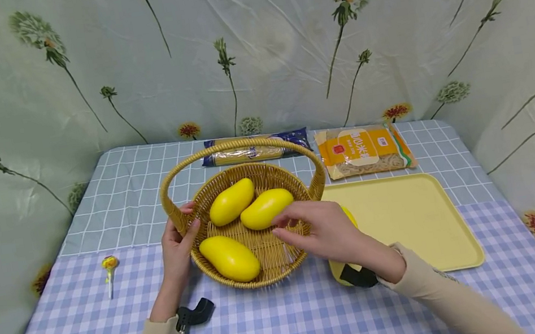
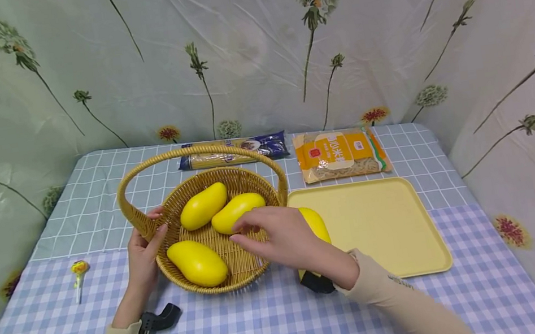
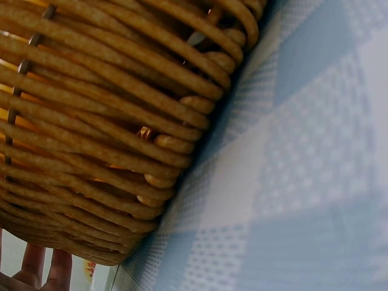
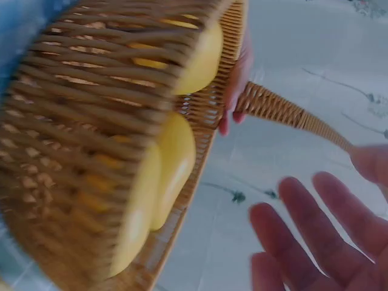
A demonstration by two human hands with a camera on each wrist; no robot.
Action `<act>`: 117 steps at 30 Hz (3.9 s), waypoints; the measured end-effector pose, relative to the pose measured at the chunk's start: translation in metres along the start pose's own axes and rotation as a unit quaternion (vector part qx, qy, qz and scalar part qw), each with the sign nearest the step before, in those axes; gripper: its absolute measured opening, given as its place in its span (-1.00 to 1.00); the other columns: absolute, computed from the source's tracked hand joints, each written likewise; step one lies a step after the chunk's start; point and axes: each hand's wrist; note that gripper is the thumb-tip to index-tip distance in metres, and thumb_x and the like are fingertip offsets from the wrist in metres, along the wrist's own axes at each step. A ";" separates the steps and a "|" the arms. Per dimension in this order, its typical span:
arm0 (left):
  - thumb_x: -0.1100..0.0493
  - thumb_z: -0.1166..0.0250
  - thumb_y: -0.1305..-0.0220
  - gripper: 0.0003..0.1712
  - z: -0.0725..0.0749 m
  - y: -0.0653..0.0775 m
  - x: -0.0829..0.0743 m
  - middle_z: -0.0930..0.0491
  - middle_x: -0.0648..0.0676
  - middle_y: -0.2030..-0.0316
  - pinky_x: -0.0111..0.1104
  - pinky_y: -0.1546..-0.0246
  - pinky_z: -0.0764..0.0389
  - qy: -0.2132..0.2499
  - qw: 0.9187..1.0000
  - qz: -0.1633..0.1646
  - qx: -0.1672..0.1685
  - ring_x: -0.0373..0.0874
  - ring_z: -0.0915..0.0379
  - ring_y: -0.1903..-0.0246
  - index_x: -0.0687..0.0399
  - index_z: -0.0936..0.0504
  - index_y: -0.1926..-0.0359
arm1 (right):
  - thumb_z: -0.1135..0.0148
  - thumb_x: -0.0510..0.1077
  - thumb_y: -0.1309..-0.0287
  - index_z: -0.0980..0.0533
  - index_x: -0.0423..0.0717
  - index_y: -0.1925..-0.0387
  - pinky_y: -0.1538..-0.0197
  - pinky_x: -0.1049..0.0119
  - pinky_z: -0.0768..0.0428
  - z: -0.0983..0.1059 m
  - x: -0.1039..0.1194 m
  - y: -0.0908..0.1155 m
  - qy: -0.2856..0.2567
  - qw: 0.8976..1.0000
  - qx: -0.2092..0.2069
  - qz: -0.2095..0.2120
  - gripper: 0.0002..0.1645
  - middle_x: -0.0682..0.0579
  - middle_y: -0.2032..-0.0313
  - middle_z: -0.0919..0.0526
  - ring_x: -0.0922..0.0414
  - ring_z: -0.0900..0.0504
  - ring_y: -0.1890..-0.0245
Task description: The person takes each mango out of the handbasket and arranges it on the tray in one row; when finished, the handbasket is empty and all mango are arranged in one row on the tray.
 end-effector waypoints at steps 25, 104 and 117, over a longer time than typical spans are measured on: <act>0.39 -0.13 -0.33 -0.67 0.001 0.000 0.000 -0.42 0.22 -0.15 -0.37 -0.22 -0.26 -0.011 1.000 0.005 0.002 -0.03 -0.26 -0.20 0.50 -0.33 -0.05 | -0.18 0.31 -0.14 -0.39 0.19 -0.28 -0.09 0.25 -0.43 -0.041 0.004 -0.074 0.014 0.929 0.364 -0.063 -0.30 0.25 -0.18 -0.46 0.21 -0.47 -0.11; 0.38 -0.13 -0.33 -0.66 0.000 0.002 -0.001 -0.40 0.23 -0.17 -0.41 -0.19 -0.29 -0.014 1.000 0.018 -0.001 -0.04 -0.26 -0.20 0.52 -0.31 -0.04 | -0.43 0.07 0.01 -0.26 0.12 -0.21 0.17 0.34 -0.45 -0.072 -0.007 -0.088 0.001 0.879 0.445 -0.169 -0.22 0.02 0.17 -0.57 0.16 -0.50 0.26; 0.37 -0.15 -0.33 -0.65 0.000 0.001 0.000 -0.39 0.24 -0.17 -0.38 -0.21 -0.27 -0.011 1.000 0.015 0.002 -0.02 -0.25 -0.21 0.51 -0.31 -0.05 | -0.39 0.19 0.05 -0.23 0.15 -0.25 0.19 0.30 -0.45 -0.050 -0.003 -0.085 -0.020 0.919 0.371 -0.129 -0.15 0.08 0.13 -0.53 0.14 -0.49 0.24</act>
Point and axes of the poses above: each hand's wrist, its own y-axis away from the middle knuckle, its own z-axis out of the back of the hand, x = y × z
